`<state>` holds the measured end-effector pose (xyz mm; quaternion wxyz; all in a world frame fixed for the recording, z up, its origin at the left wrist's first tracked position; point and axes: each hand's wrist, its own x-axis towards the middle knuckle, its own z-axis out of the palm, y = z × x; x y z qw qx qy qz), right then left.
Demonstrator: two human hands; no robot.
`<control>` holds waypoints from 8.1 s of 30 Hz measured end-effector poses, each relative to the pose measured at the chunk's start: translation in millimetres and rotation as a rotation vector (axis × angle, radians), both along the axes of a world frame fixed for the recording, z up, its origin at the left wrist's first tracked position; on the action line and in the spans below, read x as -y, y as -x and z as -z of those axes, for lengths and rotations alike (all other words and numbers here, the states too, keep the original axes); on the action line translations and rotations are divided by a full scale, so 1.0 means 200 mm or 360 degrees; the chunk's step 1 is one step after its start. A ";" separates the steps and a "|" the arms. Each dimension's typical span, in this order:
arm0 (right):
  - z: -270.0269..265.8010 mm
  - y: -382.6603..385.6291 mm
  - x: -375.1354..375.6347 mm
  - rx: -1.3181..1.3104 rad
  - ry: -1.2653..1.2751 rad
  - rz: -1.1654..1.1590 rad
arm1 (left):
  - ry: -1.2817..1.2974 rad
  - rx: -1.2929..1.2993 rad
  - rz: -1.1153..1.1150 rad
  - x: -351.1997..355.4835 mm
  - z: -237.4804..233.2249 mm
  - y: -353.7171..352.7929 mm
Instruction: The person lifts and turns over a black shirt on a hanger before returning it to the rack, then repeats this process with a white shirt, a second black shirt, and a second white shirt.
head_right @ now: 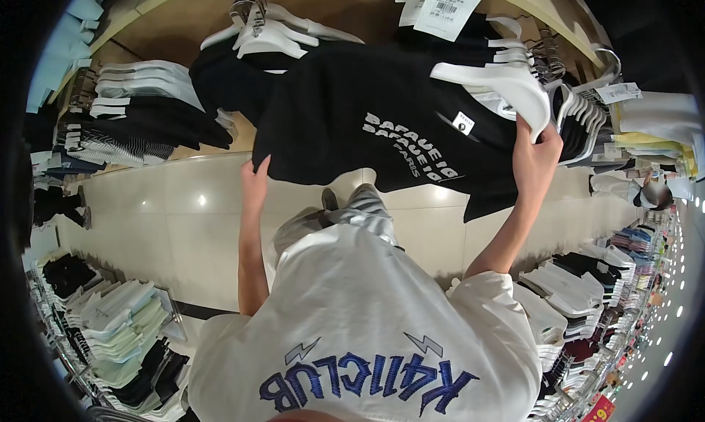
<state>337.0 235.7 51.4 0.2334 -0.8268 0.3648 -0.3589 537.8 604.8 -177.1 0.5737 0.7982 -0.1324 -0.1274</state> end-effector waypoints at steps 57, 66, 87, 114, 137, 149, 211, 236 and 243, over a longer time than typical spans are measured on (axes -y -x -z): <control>1.16 -0.29 -0.30 0.0114 -0.0377 -0.0811 | -0.0895 0.1480 -0.0169 -0.05 -0.56 -0.04; 1.53 -0.34 -0.27 0.0049 -0.1041 -0.0768 | -0.0925 0.1575 -0.0392 -0.21 -0.75 -0.11; 0.89 -0.25 -0.27 -0.0473 -0.0524 -0.1327 | -0.1221 0.1319 -0.0872 -0.35 -0.76 -0.22; 1.12 -0.23 -0.12 0.0483 -0.1824 -0.0898 | -0.0871 0.1366 -0.0798 -0.46 -0.77 -0.20; 1.53 -0.05 -0.13 0.0011 -0.1811 -0.0628 | -0.0986 0.1429 -0.0599 -0.33 -0.70 -0.19; 1.23 -0.08 -0.18 0.0252 -0.2142 -0.0545 | -0.0854 0.1380 -0.0454 -0.23 -0.59 -0.26; 0.89 -0.89 -0.30 0.0111 -0.0322 -0.0873 | -0.0422 0.1128 -0.0071 0.25 -0.35 -0.62; 0.64 -1.34 0.09 -0.0316 0.0750 -0.0860 | -0.0303 0.0082 0.0847 0.17 -0.16 0.04; 0.65 -0.86 0.09 -0.0563 0.0220 -0.0596 | -0.0436 0.0168 0.0795 0.08 -0.07 0.11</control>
